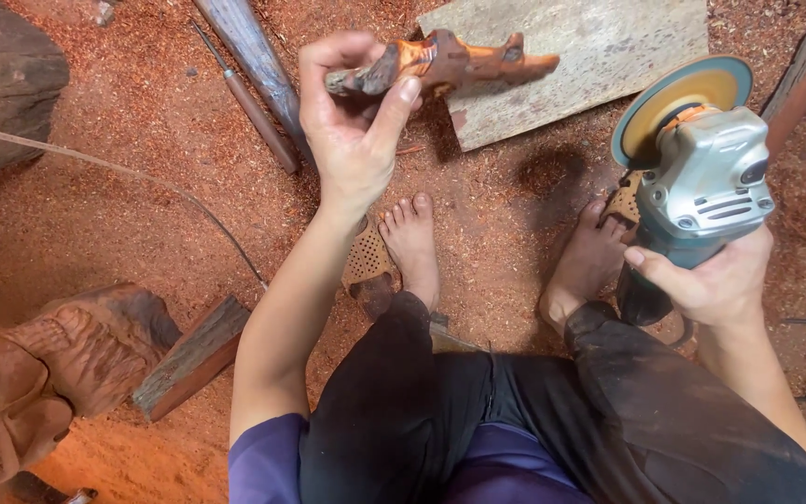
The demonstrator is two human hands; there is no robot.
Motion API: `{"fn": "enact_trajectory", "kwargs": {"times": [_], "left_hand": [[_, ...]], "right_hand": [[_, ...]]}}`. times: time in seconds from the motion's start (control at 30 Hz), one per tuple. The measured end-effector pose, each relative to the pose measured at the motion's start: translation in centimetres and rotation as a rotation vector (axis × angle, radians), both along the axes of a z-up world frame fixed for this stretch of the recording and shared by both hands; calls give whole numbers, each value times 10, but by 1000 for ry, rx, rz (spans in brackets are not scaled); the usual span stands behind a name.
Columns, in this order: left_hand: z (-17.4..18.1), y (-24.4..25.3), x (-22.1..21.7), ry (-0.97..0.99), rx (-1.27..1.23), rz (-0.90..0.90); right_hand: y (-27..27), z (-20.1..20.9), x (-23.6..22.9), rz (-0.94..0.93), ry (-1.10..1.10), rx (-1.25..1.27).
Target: The person is using a handheld angle grinder to smooth and shape a small piece of wood while holding it with their other hand.
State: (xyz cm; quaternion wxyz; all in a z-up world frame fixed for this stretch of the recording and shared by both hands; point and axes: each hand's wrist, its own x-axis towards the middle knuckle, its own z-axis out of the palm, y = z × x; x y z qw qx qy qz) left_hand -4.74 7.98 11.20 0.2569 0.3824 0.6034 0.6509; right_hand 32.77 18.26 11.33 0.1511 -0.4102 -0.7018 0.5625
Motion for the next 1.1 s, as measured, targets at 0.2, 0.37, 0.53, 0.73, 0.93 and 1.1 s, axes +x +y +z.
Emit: {"fn": "enact_trajectory", "kwargs": {"times": [0.2, 0.37, 0.53, 0.73, 0.93, 1.1], "left_hand": [[-12, -22, -4, 365, -203, 26], [18, -47, -2, 497, -323, -73], [22, -55, 4, 529, -336, -133], [35, -52, 9, 667, -200, -208], [46, -48, 17, 771, -202, -223], [52, -45, 19, 828, -199, -245]], "right_hand": [[4, 1, -14, 78, 5, 67], [7, -7, -49, 228, 99, -38], [4, -15, -90, 417, 96, 35], [3, -3, -106, 308, 79, -10], [4, 3, -101, 294, 97, -5], [4, 19, -101, 313, 2, -2]]}}
